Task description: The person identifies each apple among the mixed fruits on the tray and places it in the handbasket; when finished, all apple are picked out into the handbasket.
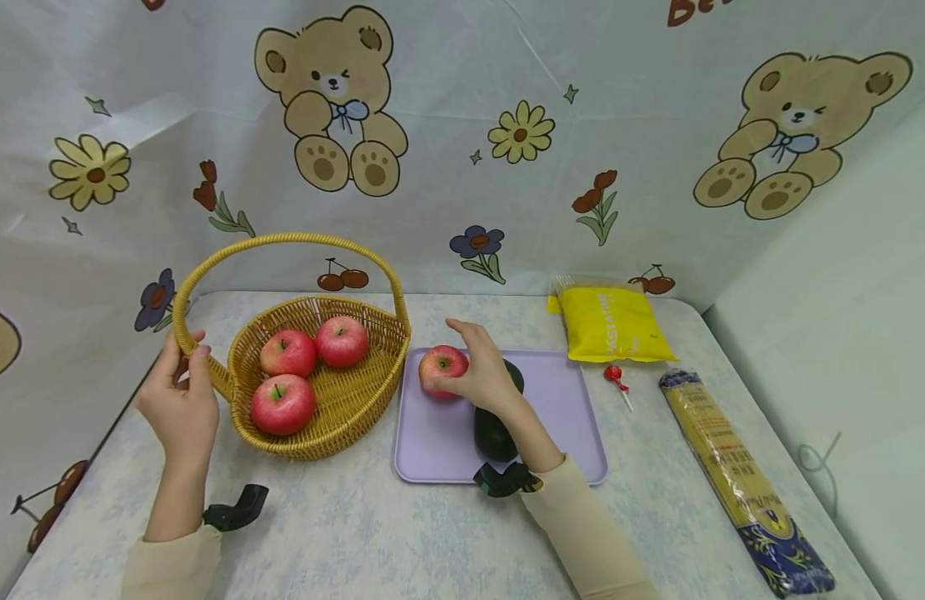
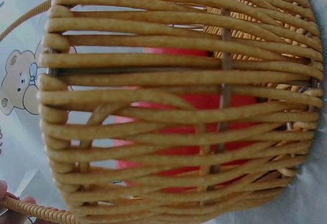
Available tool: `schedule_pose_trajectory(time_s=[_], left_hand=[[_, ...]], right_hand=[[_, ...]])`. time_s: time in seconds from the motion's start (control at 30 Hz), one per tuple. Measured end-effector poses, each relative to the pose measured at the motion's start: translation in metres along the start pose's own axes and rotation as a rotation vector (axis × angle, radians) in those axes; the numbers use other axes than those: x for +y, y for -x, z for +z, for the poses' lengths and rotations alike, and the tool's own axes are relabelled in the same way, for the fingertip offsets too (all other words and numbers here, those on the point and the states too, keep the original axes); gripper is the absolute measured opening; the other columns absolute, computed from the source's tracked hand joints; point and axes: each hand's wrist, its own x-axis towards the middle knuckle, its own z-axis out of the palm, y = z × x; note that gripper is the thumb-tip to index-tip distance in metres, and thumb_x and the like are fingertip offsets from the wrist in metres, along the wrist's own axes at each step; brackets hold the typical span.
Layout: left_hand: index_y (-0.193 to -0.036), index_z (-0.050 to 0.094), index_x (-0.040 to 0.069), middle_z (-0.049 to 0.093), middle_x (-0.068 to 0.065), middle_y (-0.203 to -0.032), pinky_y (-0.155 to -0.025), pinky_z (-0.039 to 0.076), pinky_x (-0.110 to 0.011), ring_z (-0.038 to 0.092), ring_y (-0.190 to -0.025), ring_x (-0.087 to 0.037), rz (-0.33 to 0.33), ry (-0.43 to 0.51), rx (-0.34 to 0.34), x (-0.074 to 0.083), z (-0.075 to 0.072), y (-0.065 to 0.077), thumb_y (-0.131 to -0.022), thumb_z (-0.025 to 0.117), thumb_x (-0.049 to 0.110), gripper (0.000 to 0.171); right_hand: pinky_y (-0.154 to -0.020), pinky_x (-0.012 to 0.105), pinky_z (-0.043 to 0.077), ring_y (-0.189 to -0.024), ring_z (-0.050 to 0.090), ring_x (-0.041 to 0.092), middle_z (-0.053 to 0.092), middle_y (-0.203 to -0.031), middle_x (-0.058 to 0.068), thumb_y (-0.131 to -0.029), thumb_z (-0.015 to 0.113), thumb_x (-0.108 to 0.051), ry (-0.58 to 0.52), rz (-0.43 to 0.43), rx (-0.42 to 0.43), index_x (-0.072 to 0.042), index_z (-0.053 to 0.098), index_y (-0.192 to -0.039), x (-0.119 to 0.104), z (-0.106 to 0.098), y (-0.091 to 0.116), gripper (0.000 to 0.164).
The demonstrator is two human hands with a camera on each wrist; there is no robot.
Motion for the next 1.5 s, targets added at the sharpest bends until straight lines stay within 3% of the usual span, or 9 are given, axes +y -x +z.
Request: schedule_pose_trajectory(time_s=[0.23,0.47,0.7,0.93,1.17,1.5], left_hand=[[-0.12,0.071,0.016,0.073,-0.015,-0.11,-0.068,0.043,0.0,0.064,-0.088,0.008,0.0,-0.009,0.0,0.0,0.0,0.0,-0.096,0.06,0.015,0.027],[-0.12,0.071,0.013,0.072,-0.017,-0.11,-0.068,0.043,0.0,0.058,-0.086,0.016,0.0,0.002,-0.001,0.0,0.0,0.0,-0.096,0.06,0.015,0.026],[-0.119,0.071,0.015,0.072,-0.014,-0.111,-0.069,0.043,0.0,0.065,-0.09,0.005,-0.012,-0.018,-0.002,0.0,0.0,0.0,-0.097,0.059,0.018,0.026],[-0.118,0.072,0.014,0.072,-0.015,-0.11,-0.068,0.043,0.0,0.059,-0.086,0.014,-0.009,-0.008,0.0,0.001,0.0,0.0,-0.096,0.06,0.016,0.025],[-0.118,0.072,0.014,0.073,-0.014,-0.11,-0.068,0.043,0.0,0.062,-0.087,0.009,-0.008,-0.009,0.003,0.0,0.0,0.0,-0.096,0.06,0.015,0.025],[-0.118,0.072,0.013,0.073,-0.012,-0.108,-0.067,0.043,0.0,0.057,-0.085,0.016,-0.005,0.005,0.007,0.001,0.001,0.001,-0.096,0.06,0.013,0.026]], right_hand=[[-0.108,0.053,0.039,-0.135,0.042,0.03,0.046,-0.144,0.014,-0.068,0.09,-0.027,0.021,0.018,-0.017,-0.011,0.044,-0.146,0.004,0.003,-0.001,0.092],[-0.108,0.052,0.04,-0.134,0.043,0.03,0.048,-0.143,0.013,-0.067,0.09,-0.028,0.05,0.046,-0.034,-0.011,0.046,-0.145,0.008,0.004,-0.002,0.091],[-0.105,0.05,0.044,-0.131,0.047,0.03,0.048,-0.143,0.013,-0.067,0.09,-0.03,0.1,0.071,-0.056,-0.012,0.046,-0.144,0.013,0.008,-0.004,0.09],[-0.105,0.051,0.042,-0.127,0.049,0.03,0.051,-0.14,0.012,-0.067,0.09,-0.034,0.167,0.08,-0.08,-0.012,0.047,-0.143,0.014,0.012,-0.005,0.09],[-0.107,0.054,0.038,-0.127,0.05,0.031,0.053,-0.139,0.012,-0.067,0.089,-0.034,0.21,0.079,-0.077,-0.012,0.049,-0.142,0.014,0.014,-0.004,0.088],[-0.107,0.052,0.036,-0.124,0.052,0.031,0.055,-0.136,0.012,-0.067,0.089,-0.031,0.242,0.078,-0.07,-0.013,0.049,-0.142,0.014,0.017,-0.003,0.088]])
